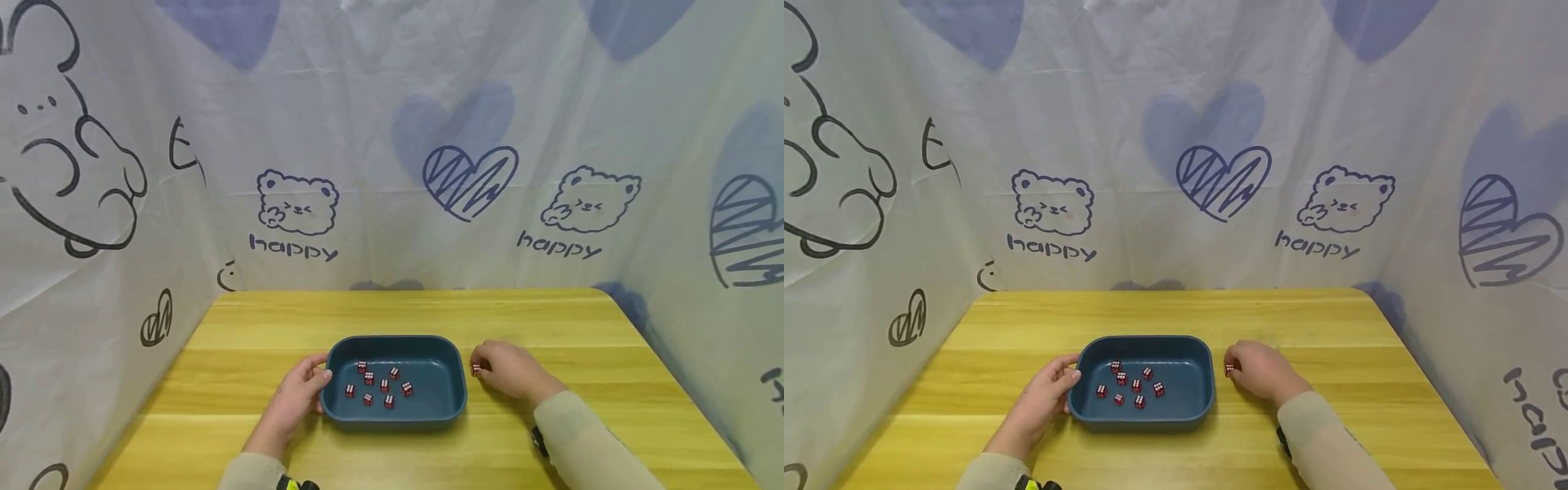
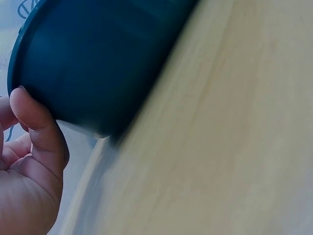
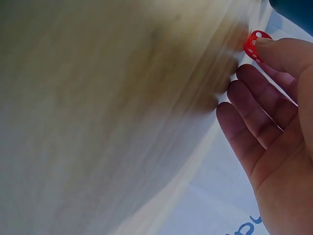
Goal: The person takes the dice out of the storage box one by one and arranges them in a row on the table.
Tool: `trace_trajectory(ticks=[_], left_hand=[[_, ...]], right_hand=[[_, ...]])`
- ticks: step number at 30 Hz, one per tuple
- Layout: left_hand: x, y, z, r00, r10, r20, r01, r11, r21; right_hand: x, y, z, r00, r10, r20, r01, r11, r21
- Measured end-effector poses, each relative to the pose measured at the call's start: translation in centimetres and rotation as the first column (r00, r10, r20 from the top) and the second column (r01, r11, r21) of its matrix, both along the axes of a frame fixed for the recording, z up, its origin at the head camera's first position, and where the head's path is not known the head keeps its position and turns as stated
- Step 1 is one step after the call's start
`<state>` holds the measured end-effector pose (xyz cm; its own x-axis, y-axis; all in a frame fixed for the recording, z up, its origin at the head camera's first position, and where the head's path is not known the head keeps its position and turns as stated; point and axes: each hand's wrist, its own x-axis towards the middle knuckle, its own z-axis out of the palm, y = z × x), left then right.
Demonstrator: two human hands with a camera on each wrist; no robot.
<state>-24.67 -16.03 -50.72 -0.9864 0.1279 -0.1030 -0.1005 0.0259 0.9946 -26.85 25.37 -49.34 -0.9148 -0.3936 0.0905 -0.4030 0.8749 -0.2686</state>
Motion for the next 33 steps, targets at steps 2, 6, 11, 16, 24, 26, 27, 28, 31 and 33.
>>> trace_trajectory(ticks=[2, 6, 11, 16, 24, 26, 27, 28, 31, 33], left_hand=[[-0.02, 0.01, -0.10, 1.000, 0.000, 0.002, 0.000, 1.000, 0.005], [-0.01, 0.01, -0.32, 1.000, -0.006, 0.001, 0.006, 1.000, 0.019], [-0.04, -0.09, -0.42, 1.000, -0.009, 0.005, 0.009, 1.000, 0.028], [-0.22, -0.23, -0.46, 1.000, -0.014, 0.000, 0.014, 1.000, 0.017], [-0.21, -0.34, -0.47, 1.000, -0.014, 0.001, 0.014, 1.000, 0.014], [-0.23, -0.30, -0.43, 1.000, -0.016, 0.001, 0.016, 1.000, 0.013], [-0.23, -0.28, -0.42, 1.000, -0.018, 0.002, 0.018, 1.000, 0.014], [-0.22, -0.26, -0.39, 1.000, -0.020, 0.003, 0.020, 1.000, 0.015], [-0.22, -0.23, -0.40, 1.000, -0.020, 0.001, 0.020, 1.000, 0.014], [-0.20, -0.23, -0.44, 1.000, -0.018, 0.000, 0.018, 1.000, 0.017]], right_hand=[[-0.03, 0.01, -0.10, 1.000, 0.002, -0.001, -0.002, 1.000, 0.006], [0.02, -0.02, -0.17, 1.000, 0.007, -0.012, -0.007, 1.000, 0.009], [0.13, -0.04, -0.05, 1.000, 0.009, -0.013, -0.009, 1.000, 0.011], [0.20, -0.11, 0.18, 1.000, -0.001, 0.001, 0.001, 1.000, 0.003], [0.33, -0.24, 0.47, 1.000, -0.006, 0.031, 0.006, 1.000, -0.004], [0.36, -0.22, 0.46, 0.999, -0.009, 0.032, 0.009, 1.000, -0.004], [0.36, -0.20, 0.45, 0.999, -0.009, 0.030, 0.009, 1.000, -0.007], [0.36, -0.18, 0.44, 0.999, -0.009, 0.030, 0.009, 1.000, -0.012], [0.34, -0.12, 0.38, 1.000, -0.011, 0.027, 0.011, 1.000, -0.019], [0.33, -0.10, 0.32, 1.000, -0.014, 0.028, 0.015, 1.000, -0.022]])
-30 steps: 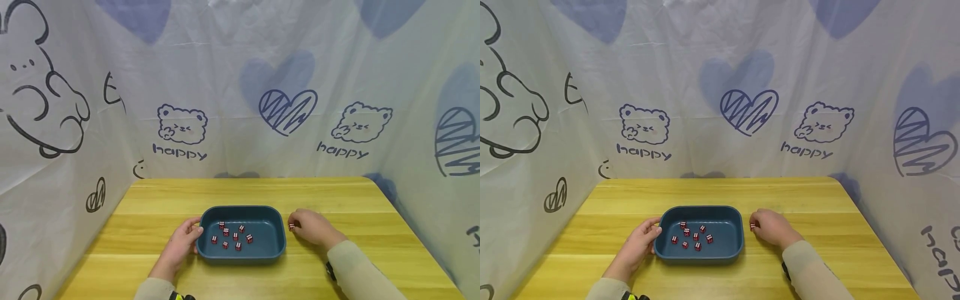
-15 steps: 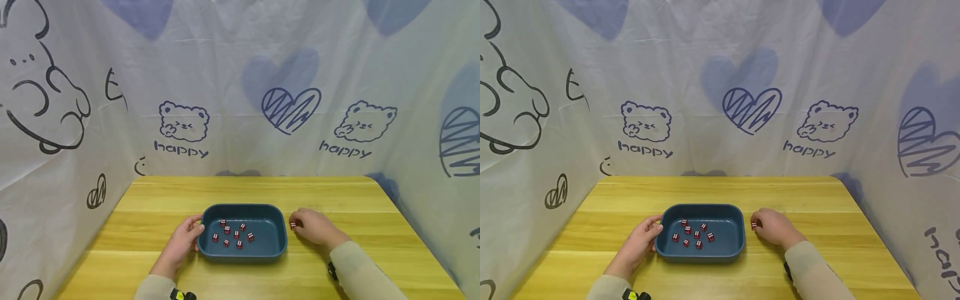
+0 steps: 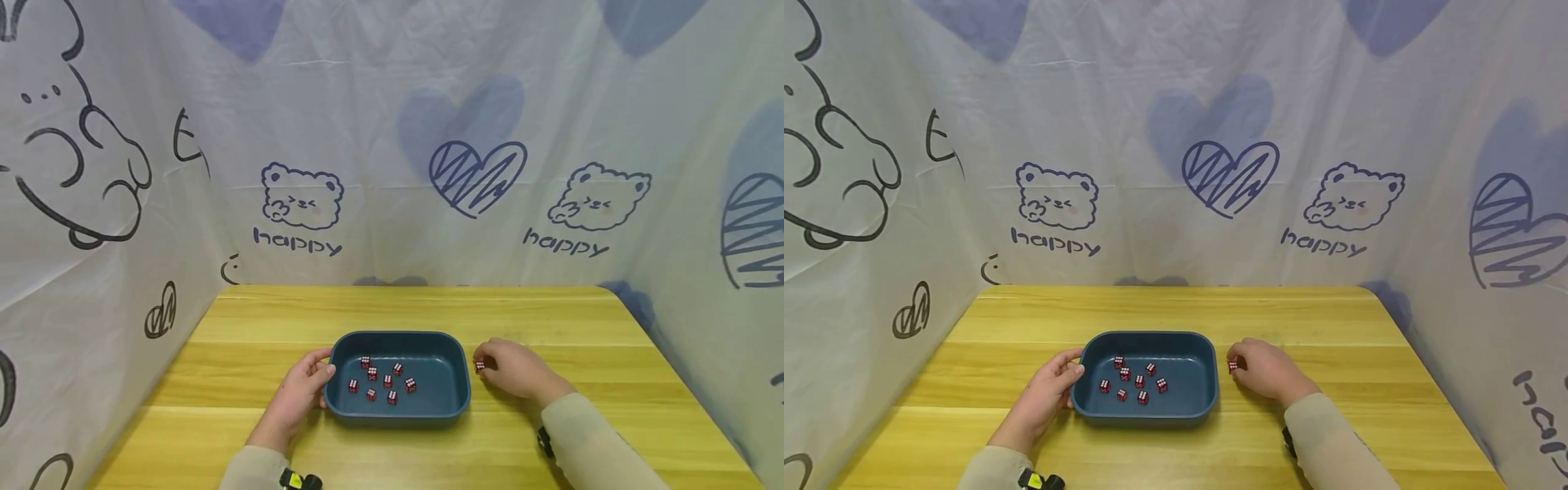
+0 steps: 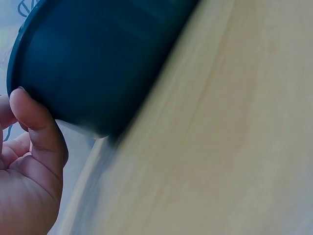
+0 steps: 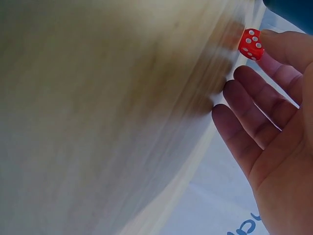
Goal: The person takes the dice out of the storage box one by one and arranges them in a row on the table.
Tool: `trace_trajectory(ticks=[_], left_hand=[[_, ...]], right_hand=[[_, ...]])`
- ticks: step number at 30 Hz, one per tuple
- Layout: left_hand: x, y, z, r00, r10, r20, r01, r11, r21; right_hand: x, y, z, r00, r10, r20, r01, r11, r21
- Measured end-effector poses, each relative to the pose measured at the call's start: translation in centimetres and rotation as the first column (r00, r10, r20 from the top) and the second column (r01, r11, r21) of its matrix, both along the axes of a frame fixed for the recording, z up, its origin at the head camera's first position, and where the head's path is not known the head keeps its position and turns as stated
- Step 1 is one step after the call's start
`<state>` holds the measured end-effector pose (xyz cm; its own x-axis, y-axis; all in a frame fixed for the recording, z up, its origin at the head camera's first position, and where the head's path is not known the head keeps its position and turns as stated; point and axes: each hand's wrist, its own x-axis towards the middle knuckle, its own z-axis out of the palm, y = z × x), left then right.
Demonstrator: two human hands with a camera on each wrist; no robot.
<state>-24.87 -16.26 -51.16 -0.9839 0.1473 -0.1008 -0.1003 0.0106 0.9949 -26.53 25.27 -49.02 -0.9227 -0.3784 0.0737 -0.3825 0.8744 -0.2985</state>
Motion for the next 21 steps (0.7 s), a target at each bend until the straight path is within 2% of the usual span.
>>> trace_trajectory(ticks=[21], left_hand=[[0.01, 0.00, -0.12, 1.000, 0.000, -0.020, 0.000, 1.000, -0.007]], right_hand=[[0.41, -0.27, 0.67, 1.000, -0.028, 0.001, 0.028, 1.000, -0.009]])
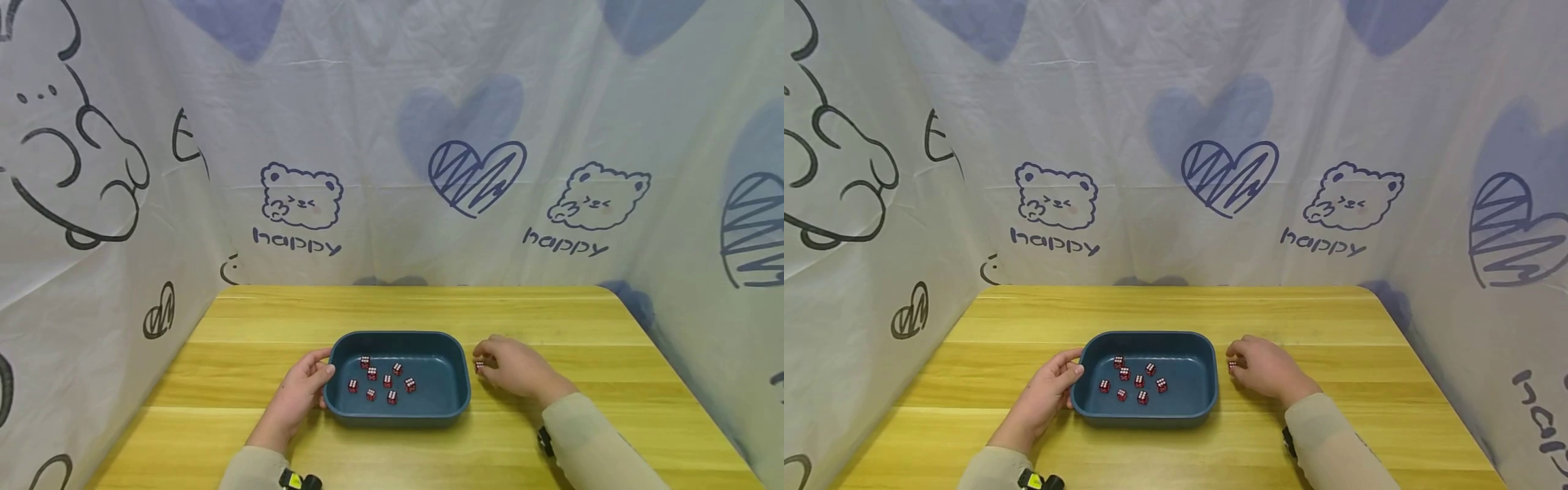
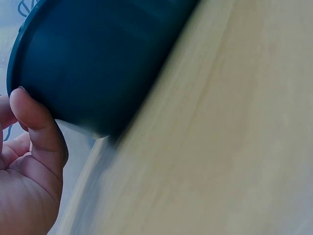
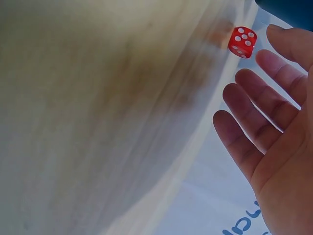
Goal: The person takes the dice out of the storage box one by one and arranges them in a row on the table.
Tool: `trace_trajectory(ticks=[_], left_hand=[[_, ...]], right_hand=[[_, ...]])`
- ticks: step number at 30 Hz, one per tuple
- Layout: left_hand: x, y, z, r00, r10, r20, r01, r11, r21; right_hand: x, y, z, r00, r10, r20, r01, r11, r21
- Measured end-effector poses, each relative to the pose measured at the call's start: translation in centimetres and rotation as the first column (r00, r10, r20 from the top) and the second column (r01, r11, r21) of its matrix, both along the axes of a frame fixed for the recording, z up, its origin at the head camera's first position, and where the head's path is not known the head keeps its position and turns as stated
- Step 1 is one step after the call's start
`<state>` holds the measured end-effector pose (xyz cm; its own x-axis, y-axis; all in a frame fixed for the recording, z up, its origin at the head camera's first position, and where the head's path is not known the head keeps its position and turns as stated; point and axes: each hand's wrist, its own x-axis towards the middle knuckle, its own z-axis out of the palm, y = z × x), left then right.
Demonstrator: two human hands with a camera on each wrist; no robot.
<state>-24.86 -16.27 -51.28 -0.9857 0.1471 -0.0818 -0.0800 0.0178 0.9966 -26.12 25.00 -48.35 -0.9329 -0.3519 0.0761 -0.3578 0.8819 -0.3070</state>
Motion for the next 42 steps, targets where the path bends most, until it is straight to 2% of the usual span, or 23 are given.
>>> trace_trajectory(ticks=[29, 42], left_hand=[[-0.1, 0.0, -0.1, 1.000, 0.001, 0.012, -0.001, 1.000, 0.011], [-0.1, 0.0, -0.1, 1.000, 0.009, 0.029, -0.010, 0.999, 0.038]], right_hand=[[0.2, -0.5, 2.4, 1.000, -0.015, -0.023, 0.015, 1.000, -0.004], [0.6, -1.3, 3.5, 0.996, 0.040, -0.079, -0.039, 0.999, 0.011]])
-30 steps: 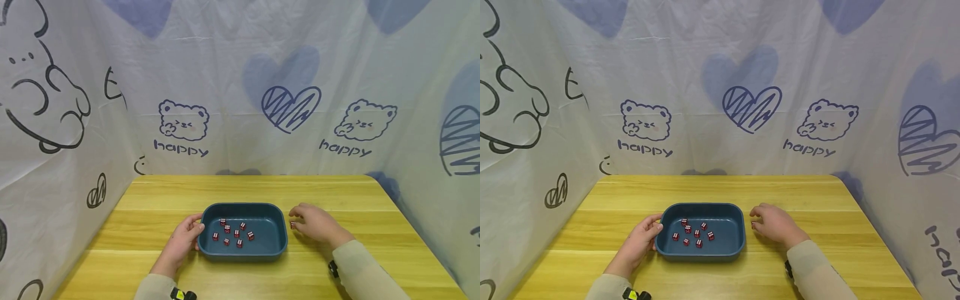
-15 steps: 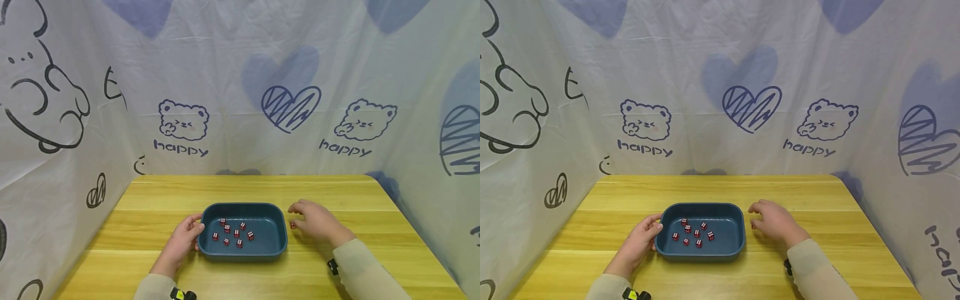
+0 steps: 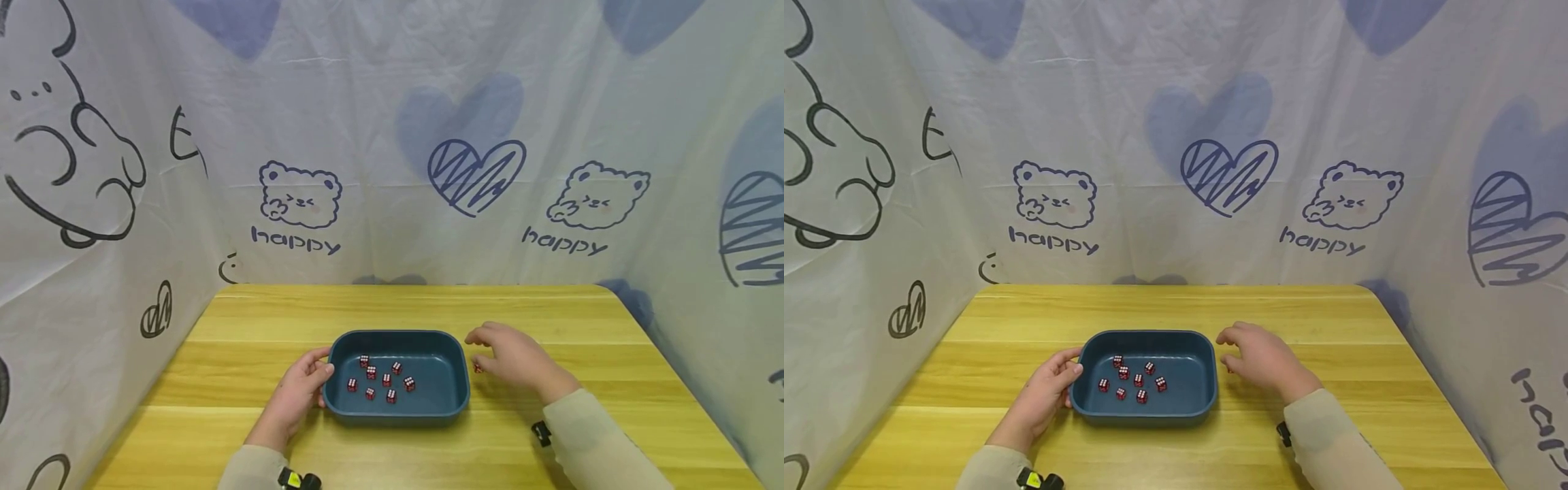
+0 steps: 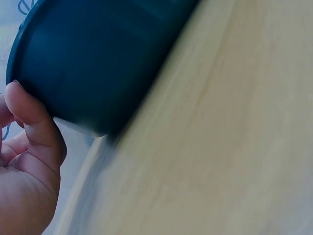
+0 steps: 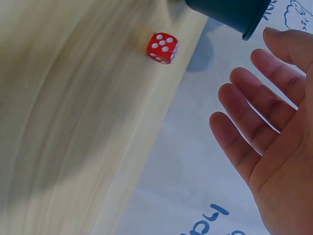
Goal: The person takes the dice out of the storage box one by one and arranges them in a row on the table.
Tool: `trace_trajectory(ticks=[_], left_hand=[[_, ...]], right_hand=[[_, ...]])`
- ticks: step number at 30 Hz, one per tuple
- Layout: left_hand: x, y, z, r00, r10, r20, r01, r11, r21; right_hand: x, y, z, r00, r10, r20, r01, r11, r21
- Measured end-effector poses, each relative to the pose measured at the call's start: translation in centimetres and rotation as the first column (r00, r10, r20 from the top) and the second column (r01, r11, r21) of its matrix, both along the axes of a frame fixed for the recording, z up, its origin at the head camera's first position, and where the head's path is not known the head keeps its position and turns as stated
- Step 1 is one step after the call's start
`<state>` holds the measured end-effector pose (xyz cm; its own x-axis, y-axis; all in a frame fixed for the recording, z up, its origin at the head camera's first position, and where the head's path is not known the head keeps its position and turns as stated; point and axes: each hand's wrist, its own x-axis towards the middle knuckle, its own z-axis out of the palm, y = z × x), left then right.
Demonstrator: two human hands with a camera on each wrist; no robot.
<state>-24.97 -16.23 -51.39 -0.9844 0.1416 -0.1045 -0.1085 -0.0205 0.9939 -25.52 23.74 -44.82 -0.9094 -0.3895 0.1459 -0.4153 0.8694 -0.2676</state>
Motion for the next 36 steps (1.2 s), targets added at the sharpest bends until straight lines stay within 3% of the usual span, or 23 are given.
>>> trace_trajectory(ticks=[15, 31, 36], left_hand=[[-0.1, 0.0, -0.1, 1.000, -0.007, 0.002, 0.006, 1.000, 0.018], [0.0, 0.1, -0.1, 1.000, -0.019, -0.021, 0.018, 1.000, -0.003], [0.0, 0.0, 0.0, 1.000, -0.014, -0.015, 0.014, 1.000, -0.002]], right_hand=[[0.3, -2.0, 1.5, 0.999, -0.004, 0.046, 0.004, 1.000, 0.002], [0.6, -3.7, 1.5, 1.000, 0.013, 0.028, -0.013, 1.000, 0.015], [0.6, -4.4, 1.3, 0.999, 0.054, 0.005, -0.054, 0.998, 0.010]])
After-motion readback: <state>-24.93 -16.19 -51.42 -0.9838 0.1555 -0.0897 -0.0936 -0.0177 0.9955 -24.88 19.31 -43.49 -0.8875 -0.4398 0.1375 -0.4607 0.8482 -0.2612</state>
